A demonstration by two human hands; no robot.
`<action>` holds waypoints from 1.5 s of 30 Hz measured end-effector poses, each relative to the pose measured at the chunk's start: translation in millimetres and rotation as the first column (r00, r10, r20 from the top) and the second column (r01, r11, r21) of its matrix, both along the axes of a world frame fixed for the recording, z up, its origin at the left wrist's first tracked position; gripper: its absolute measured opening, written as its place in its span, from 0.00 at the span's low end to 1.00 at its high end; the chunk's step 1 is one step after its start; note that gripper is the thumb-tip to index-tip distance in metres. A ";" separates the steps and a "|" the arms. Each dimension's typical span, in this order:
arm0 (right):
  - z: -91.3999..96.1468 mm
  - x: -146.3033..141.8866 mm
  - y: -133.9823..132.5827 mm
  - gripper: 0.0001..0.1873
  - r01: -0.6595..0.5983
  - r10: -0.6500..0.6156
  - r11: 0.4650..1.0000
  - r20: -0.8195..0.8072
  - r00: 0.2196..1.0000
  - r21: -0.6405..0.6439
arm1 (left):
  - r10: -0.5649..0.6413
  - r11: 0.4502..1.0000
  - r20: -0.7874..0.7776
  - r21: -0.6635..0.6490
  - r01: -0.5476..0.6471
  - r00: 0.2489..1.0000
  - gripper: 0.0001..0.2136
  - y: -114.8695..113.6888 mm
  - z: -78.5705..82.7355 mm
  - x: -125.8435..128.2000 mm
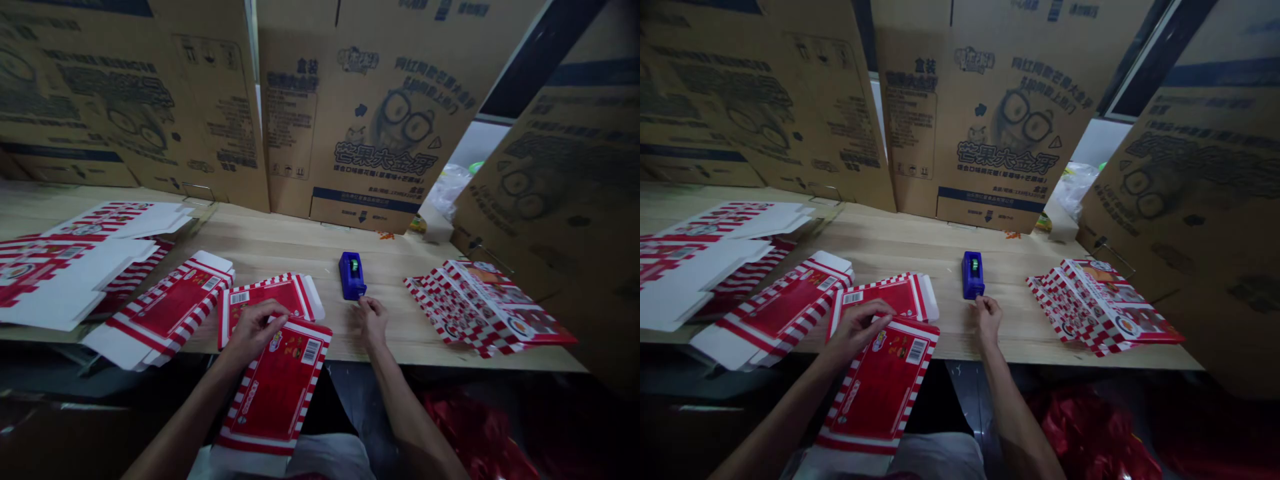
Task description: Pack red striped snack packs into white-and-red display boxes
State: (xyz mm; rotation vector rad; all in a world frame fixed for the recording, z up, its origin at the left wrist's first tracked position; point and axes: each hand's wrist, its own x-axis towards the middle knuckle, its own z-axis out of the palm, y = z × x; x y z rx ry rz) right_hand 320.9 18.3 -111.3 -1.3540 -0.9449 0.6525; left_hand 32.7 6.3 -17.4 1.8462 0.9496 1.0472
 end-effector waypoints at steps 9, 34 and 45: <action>129.3 -39.5 -16.2 0.14 -0.856 0.852 0.421 0.453 0.261 -0.300 | -0.144 0.989 -0.031 -0.047 0.142 0.989 0.08 1.4 2.0 17.4; 96.7 -58.3 -17.7 0.21 -0.919 0.669 0.374 -0.649 0.362 -0.126 | 0.074 0.995 0.309 -0.081 -0.051 0.948 0.03 -18.8 33.5 0.1; 116.2 -73.5 54.0 0.18 -0.817 0.915 0.359 0.343 0.213 -0.451 | 0.695 0.719 0.382 -0.389 -0.576 0.610 0.11 -45.7 -11.2 -52.1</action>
